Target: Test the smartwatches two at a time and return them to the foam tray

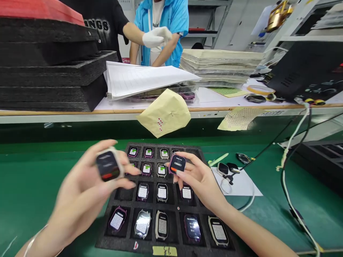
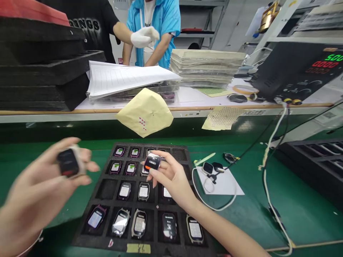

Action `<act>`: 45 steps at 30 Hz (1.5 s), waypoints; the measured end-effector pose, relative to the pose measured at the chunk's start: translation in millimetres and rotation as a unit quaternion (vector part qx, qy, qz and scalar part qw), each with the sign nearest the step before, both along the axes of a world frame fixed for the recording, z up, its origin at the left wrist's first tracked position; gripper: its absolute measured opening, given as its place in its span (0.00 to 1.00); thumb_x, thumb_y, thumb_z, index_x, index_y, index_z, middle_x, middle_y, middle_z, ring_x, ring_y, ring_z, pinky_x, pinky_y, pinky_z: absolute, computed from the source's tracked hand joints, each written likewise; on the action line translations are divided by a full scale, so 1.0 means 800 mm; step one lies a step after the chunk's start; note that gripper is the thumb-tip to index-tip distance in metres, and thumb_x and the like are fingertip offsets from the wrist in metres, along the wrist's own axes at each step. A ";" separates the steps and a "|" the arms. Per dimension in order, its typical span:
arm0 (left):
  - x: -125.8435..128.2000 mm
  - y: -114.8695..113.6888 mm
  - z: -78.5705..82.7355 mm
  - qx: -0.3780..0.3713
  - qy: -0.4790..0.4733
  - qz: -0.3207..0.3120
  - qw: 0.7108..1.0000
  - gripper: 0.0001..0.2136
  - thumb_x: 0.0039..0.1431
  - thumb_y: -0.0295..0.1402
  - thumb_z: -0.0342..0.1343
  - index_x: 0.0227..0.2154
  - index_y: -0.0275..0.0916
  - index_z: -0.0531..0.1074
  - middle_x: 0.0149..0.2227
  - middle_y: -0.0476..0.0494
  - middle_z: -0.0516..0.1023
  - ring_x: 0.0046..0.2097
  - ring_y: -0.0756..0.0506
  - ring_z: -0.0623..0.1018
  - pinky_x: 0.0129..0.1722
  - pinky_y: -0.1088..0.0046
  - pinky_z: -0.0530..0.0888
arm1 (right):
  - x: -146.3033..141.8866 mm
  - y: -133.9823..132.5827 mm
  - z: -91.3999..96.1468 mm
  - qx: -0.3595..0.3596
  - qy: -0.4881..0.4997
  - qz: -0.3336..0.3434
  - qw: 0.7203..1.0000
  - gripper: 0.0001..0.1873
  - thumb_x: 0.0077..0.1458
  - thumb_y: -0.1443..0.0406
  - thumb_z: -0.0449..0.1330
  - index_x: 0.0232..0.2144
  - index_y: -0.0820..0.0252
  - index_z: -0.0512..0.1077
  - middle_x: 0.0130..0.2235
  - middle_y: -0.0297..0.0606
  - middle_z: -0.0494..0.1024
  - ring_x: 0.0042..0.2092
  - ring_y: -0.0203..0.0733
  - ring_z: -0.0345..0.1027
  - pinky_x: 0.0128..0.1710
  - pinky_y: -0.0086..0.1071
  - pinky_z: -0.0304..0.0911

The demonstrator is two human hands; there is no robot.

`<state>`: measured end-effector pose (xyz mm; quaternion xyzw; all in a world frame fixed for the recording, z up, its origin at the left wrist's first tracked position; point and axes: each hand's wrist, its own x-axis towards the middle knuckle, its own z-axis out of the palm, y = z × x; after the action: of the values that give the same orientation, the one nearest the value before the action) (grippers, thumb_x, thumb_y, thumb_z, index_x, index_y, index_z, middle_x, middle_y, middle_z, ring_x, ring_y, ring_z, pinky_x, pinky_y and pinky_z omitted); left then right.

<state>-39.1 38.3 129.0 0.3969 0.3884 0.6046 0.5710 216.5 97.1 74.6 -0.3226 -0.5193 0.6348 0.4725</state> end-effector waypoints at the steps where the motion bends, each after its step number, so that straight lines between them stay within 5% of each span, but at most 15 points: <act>1: 0.011 0.012 -0.002 -0.016 -0.002 -0.025 1.000 0.24 0.53 0.28 0.65 0.53 0.42 0.67 0.45 0.41 0.75 0.45 0.40 0.79 0.41 0.67 0.79 | 0.001 -0.002 0.001 0.004 0.000 0.012 1.000 0.21 0.58 0.69 0.63 0.52 0.56 0.65 0.45 0.45 0.78 0.33 0.37 0.72 0.28 0.29 0.66; 5: 0.047 0.041 -0.035 -0.073 -0.001 -0.113 0.991 0.20 0.58 0.28 0.61 0.52 0.42 0.65 0.40 0.45 0.76 0.42 0.45 0.80 0.42 0.71 0.79 | 0.001 -0.009 0.008 0.016 0.004 0.033 0.999 0.21 0.58 0.69 0.61 0.53 0.56 0.65 0.47 0.45 0.77 0.33 0.37 0.71 0.27 0.27 0.65; 12: 0.056 0.046 -0.080 -0.012 -0.010 -0.201 0.980 0.24 0.56 0.24 0.61 0.54 0.44 0.63 0.42 0.44 0.75 0.46 0.42 0.79 0.47 0.64 0.77 | -0.002 -0.012 0.006 0.037 -0.050 -0.023 0.998 0.15 0.60 0.63 0.61 0.48 0.56 0.68 0.39 0.42 0.79 0.26 0.33 0.67 0.21 0.24 0.60; 18: 0.054 0.043 -0.084 0.023 -0.042 -0.240 0.970 0.20 0.61 0.27 0.56 0.56 0.45 0.62 0.45 0.41 0.75 0.49 0.41 0.77 0.50 0.59 0.76 | -0.001 -0.012 0.001 0.022 -0.081 -0.049 0.995 0.11 0.59 0.60 0.63 0.42 0.56 0.70 0.31 0.38 0.78 0.23 0.35 0.66 0.19 0.25 0.60; 28: 0.056 0.050 -0.085 0.015 -0.015 -0.194 0.981 0.18 0.65 0.32 0.53 0.57 0.43 0.62 0.40 0.42 0.75 0.44 0.42 0.79 0.41 0.65 0.80 | 0.006 -0.020 0.015 0.036 -0.081 0.054 0.995 0.19 0.59 0.65 0.63 0.52 0.52 0.67 0.41 0.43 0.79 0.31 0.42 0.73 0.24 0.29 0.68; 36: 0.056 0.049 -0.087 0.029 -0.033 -0.196 0.980 0.29 0.55 0.25 0.62 0.58 0.44 0.60 0.43 0.42 0.74 0.45 0.42 0.78 0.45 0.65 0.78 | 0.002 -0.021 0.009 0.041 -0.081 0.035 0.995 0.16 0.58 0.67 0.64 0.49 0.54 0.70 0.37 0.40 0.80 0.28 0.39 0.72 0.22 0.27 0.66; 45: 0.055 0.047 -0.086 0.031 -0.012 -0.182 0.983 0.24 0.59 0.27 0.59 0.57 0.43 0.61 0.40 0.43 0.75 0.42 0.45 0.78 0.42 0.65 0.80 | 0.004 -0.020 0.001 0.003 -0.081 0.003 0.997 0.10 0.61 0.60 0.61 0.44 0.56 0.72 0.26 0.35 0.76 0.22 0.36 0.67 0.19 0.26 0.62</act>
<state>5.1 76.0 59.9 0.4708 0.2838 0.5072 0.6638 219.8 80.9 75.3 -0.3705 -0.5585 0.6065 0.4279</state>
